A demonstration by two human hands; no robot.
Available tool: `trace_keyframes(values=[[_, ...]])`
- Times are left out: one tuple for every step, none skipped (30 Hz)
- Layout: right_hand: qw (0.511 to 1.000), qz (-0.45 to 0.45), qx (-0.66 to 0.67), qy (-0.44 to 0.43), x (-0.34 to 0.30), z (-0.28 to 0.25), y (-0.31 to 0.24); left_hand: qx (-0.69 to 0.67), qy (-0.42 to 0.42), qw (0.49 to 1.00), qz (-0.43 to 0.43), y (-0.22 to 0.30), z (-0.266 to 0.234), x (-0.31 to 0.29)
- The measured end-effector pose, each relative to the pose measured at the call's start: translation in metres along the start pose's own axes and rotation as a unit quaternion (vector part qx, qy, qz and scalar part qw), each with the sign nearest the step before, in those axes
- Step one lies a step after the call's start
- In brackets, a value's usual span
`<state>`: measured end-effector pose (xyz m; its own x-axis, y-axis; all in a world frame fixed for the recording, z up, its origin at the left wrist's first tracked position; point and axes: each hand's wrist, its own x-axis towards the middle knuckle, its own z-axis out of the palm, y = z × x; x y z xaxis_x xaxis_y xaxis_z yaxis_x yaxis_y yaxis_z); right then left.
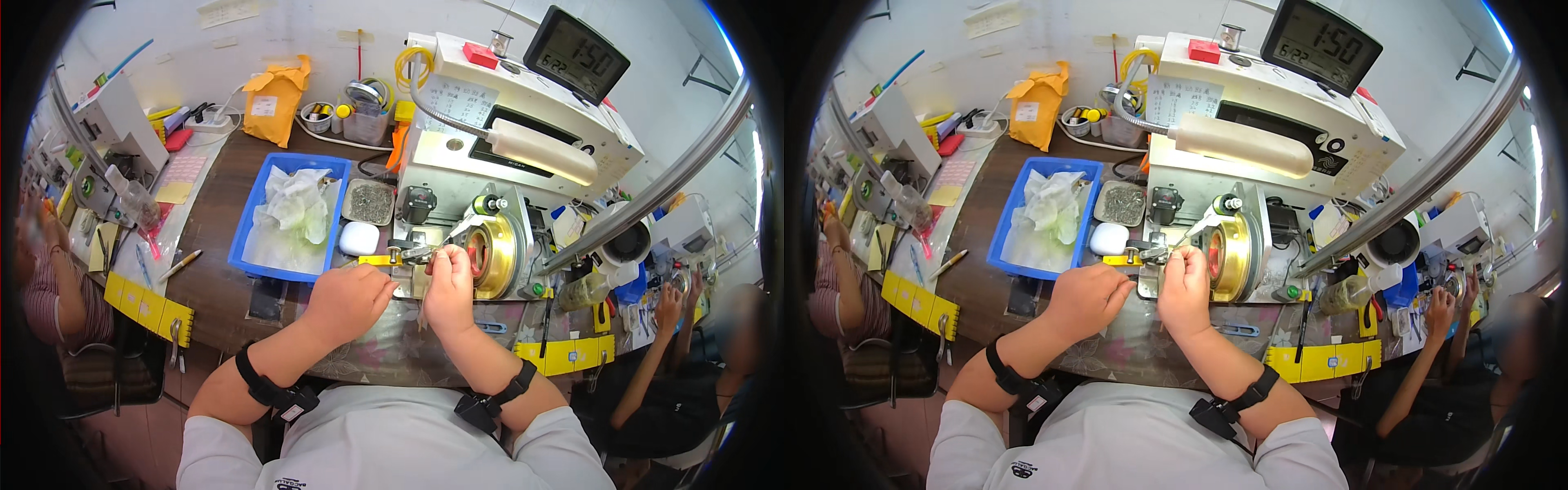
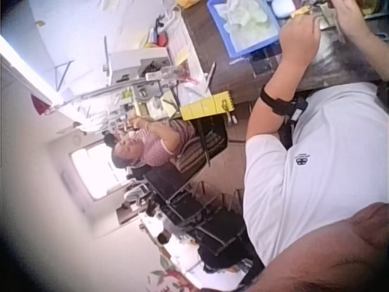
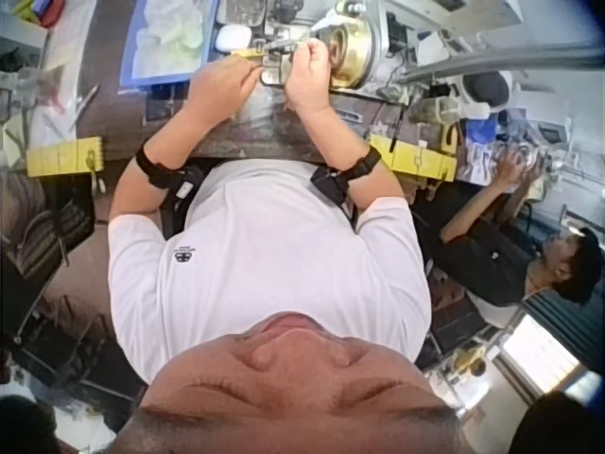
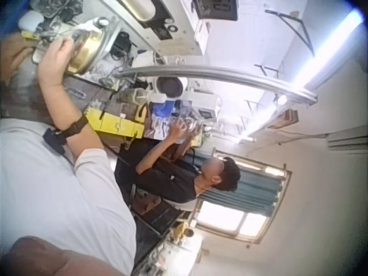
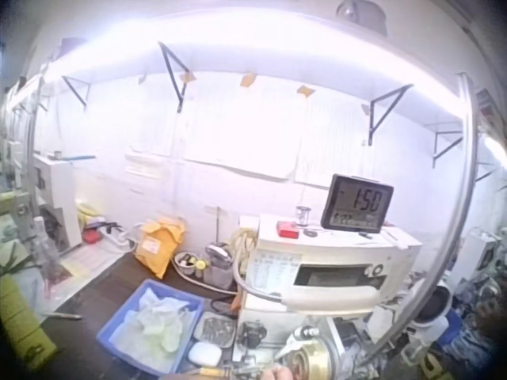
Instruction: Assembling or repairing small electronic components using precision tools at a workstation.
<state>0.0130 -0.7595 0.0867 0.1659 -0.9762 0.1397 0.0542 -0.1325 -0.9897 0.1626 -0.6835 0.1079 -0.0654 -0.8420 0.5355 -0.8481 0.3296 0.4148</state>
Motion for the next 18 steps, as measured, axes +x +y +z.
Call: trace_keyframes(values=[[1.000,0.013,0.006,-0.004,0.002,0.001,-0.001,-0.001,0.001,1.000,0.000,-0.005,0.002,0.001],[1.000,0.014,0.005,-0.004,0.003,0.000,-0.002,0.040,-0.009,0.999,0.016,-0.009,0.003,0.001],[1.000,0.023,0.014,-0.011,0.003,-0.001,-0.004,0.082,-0.017,0.996,0.032,-0.011,0.003,0.002],[0.999,0.032,0.022,-0.018,0.004,-0.001,-0.006,0.082,-0.017,0.996,0.031,-0.012,0.002,0.003],[0.999,0.034,0.021,-0.016,0.004,-0.001,-0.006,0.105,-0.030,0.993,0.033,-0.012,0.002,0.006],[0.999,0.041,0.019,-0.012,0.004,-0.001,-0.006,0.130,-0.042,0.990,0.035,-0.013,0.003,0.009],[0.999,0.049,0.018,-0.009,0.004,-0.001,-0.005,0.127,-0.043,0.990,0.036,-0.014,0.006,0.011],[0.999,0.049,0.019,-0.009,0.004,-0.002,-0.003,0.174,-0.068,0.981,0.050,-0.016,0.007,0.014],[0.999,0.038,-0.011,-0.012,0.004,-0.004,0.001,0.219,-0.092,0.969,0.064,-0.018,0.008,0.016],[0.999,0.028,-0.041,-0.014,0.005,-0.005,0.003,0.220,-0.092,0.969,0.064,-0.020,0.008,0.021],[0.999,0.029,-0.041,-0.014,0.005,-0.005,0.002,0.253,-0.145,0.955,0.053,-0.021,0.010,0.027],[0.999,0.024,-0.038,-0.012,0.004,-0.004,0.000,0.285,-0.197,0.937,0.042,-0.023,0.011,0.029],[0.999,0.018,-0.036,-0.009,0.003,-0.003,-0.001,0.284,-0.199,0.937,0.042,-0.025,0.015,0.029],[0.999,0.019,-0.036,-0.008,0.003,-0.002,-0.003,0.272,-0.227,0.933,0.064,-0.028,0.019,0.030],[0.999,0.027,-0.021,-0.014,0.003,-0.002,-0.005,0.258,-0.254,0.928,0.085,-0.030,0.022,0.031],[0.999,0.036,-0.008,-0.019,0.002,-0.001,-0.004,0.258,-0.256,0.928,0.085,-0.030,0.024,0.029],[0.999,0.037,-0.008,-0.016,0.003,-0.001,-0.003,0.236,-0.252,0.936,0.064,-0.029,0.026,0.028],[1.000,0.025,-0.007,-0.014,0.003,-0.001,0.000,0.214,-0.249,0.943,0.042,-0.028,0.028,0.029]])
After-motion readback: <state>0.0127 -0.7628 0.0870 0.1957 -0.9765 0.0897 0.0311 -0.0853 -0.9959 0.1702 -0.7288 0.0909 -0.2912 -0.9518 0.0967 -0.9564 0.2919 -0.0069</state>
